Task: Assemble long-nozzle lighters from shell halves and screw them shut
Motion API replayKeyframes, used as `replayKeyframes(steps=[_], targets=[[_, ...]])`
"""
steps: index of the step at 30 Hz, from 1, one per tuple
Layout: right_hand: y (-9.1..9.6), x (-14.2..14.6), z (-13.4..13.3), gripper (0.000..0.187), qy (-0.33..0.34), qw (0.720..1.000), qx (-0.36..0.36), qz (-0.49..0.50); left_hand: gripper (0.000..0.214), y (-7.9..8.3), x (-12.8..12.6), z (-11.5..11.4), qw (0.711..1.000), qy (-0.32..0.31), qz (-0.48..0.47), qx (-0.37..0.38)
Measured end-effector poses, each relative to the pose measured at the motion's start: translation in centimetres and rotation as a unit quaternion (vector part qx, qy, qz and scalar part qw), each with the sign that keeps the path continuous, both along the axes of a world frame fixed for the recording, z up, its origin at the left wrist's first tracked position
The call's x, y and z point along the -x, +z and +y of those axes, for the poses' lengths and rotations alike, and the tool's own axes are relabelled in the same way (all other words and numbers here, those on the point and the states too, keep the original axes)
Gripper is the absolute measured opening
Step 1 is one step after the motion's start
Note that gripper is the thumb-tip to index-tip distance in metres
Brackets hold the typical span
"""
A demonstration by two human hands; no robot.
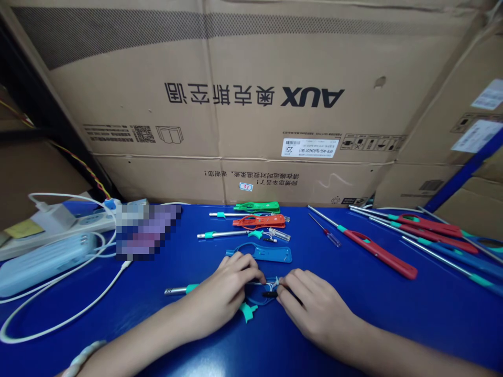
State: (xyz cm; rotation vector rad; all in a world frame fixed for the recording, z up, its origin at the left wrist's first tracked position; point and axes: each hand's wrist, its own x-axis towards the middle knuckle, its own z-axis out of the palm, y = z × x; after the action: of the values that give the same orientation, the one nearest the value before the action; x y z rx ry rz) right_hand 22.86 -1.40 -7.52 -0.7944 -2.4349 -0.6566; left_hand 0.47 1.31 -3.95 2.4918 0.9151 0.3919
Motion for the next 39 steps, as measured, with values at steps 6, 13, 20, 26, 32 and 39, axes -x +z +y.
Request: replayKeyframes(steps=[6,13,20,26,32,39], targets=[[-0.1,0.0,0.0,0.022,0.007,1.000,0.002,0.014,0.037,-0.6,0.4,0.2,0.997,0.015,-0.071,0.017],[-0.2,0.1,0.3,0.023,-0.001,0.999,-0.008,0.031,0.024,-1.1,0.4,0.5,0.995,0.014,-0.094,-0.028],[-0.2,0.0,0.3,0.025,-0.005,0.999,-0.008,0.034,0.020,-1.0,0.5,0.5,0.995,0.020,-0.068,-0.076],[-0.1,0.2,0.4,0.027,-0.010,0.999,-0.022,0.041,0.022,-1.1,0.5,0.5,0.991,0.007,-0.046,-0.127],[-0.1,0.4,0.5,0.028,-0.011,0.999,-0.021,0.043,0.021,-1.3,0.3,0.5,0.989,0.006,-0.022,-0.146],[-0.1,0.5,0.5,0.028,-0.011,0.999,-0.032,0.042,0.023,-1.3,-0.3,0.3,0.984,0.014,0.015,-0.175]])
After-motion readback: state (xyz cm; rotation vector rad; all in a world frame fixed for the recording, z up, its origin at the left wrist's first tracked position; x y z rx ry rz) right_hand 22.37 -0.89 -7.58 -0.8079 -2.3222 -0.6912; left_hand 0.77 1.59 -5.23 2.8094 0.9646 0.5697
